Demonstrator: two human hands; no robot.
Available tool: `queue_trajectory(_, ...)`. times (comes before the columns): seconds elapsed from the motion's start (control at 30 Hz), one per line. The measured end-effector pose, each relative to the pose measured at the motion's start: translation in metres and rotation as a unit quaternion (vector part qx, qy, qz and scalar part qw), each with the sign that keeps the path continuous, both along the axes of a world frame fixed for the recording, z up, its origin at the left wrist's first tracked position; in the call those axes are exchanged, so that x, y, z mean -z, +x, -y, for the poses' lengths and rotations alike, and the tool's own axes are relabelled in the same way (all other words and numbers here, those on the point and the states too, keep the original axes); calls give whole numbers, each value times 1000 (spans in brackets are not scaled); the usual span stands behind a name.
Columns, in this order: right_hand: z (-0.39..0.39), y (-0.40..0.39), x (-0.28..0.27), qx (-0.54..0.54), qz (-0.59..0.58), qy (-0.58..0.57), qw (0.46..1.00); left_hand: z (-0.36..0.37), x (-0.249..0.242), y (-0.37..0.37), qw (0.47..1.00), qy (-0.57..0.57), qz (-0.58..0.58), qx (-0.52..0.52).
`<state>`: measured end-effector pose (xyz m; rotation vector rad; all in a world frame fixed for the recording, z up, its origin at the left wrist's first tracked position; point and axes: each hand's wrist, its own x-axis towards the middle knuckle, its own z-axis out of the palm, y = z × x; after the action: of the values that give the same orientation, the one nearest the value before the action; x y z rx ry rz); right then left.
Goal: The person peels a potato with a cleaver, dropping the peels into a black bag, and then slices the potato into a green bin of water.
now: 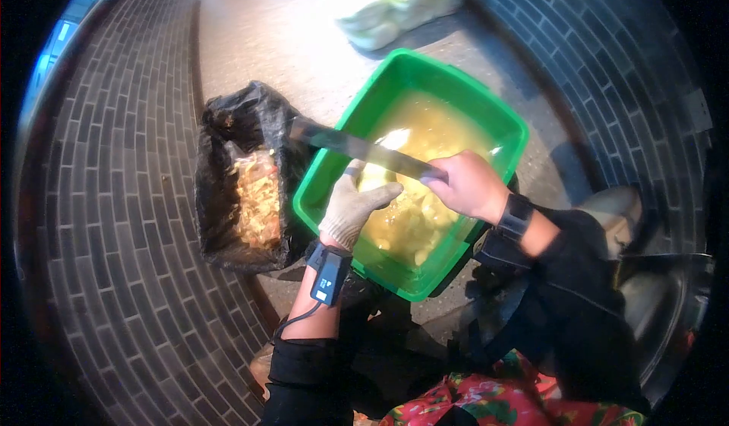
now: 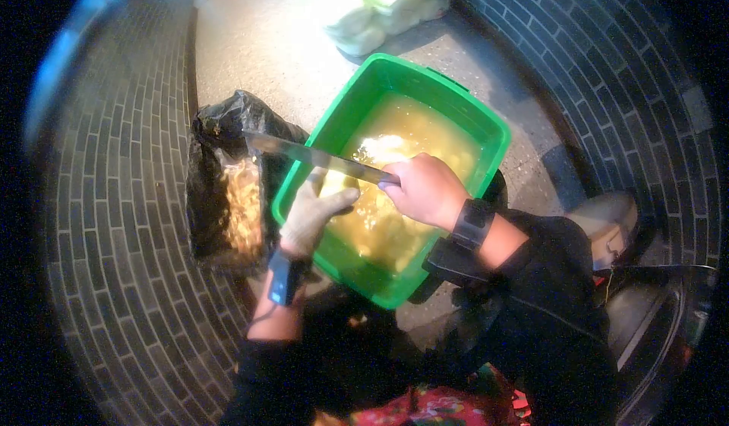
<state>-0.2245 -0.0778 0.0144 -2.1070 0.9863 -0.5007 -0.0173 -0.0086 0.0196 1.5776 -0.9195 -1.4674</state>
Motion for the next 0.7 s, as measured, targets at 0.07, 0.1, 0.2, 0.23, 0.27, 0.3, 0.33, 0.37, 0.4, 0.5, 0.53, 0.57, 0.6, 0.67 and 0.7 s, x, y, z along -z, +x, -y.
queue_trajectory(0.07, 0, 0, -4, -7, -8, 1, 1000, -1, 1, 0, 1000, -7, -17, -23)
queue_trajectory(0.1, 0, 0, -5, -19, -20, -1, 1000, -1, -3, 0, 997, -30, 64, -7)
queue_trajectory(0.2, -1, 2, -4, -44, -42, -6, 998, -2, 2, 2, 978, -79, 193, 24)
queue_trajectory(0.23, -1, 5, -3, -57, -52, -10, 997, -2, 4, 2, 964, -105, 241, 38)
queue_trajectory(0.27, -3, 7, -3, -57, -52, -9, 997, -3, 4, 3, 964, -105, 241, 38)
queue_trajectory(0.3, -6, 9, -3, -51, -45, -22, 997, -3, -4, 1, 976, -76, 195, 67)
queue_trajectory(0.33, -9, 10, -3, -45, -38, -35, 998, -2, -8, -1, 983, -46, 148, 95)
queue_trajectory(0.37, -10, 11, -4, -45, -38, -36, 998, -4, -5, -1, 992, -51, 84, 76)
queue_trajectory(0.4, -11, 11, -5, -38, -20, -23, 999, -4, 0, 0, 992, -52, 84, 76)
queue_trajectory(0.5, -10, 9, -1, -27, -5, -28, 999, -3, 14, 0, 997, -52, 24, 50)
queue_trajectory(0.53, -10, 9, 0, -25, -6, -46, 999, -3, 16, 0, 997, -60, 0, 52)
queue_trajectory(0.57, -11, 9, 0, -24, -7, -46, 999, -3, 18, 0, 996, -69, -25, 53)
queue_trajectory(0.6, -11, 9, -2, -15, 1, -28, 999, -3, 19, 1, 996, -68, -25, 54)
queue_trajectory(0.67, -11, 7, -5, -4, 9, -11, 1000, -2, 19, 2, 996, 11, -77, 50)
queue_trajectory(0.7, -9, 6, -6, -2, 2, -7, 1000, 0, 19, -2, 996, 11, -77, 52)
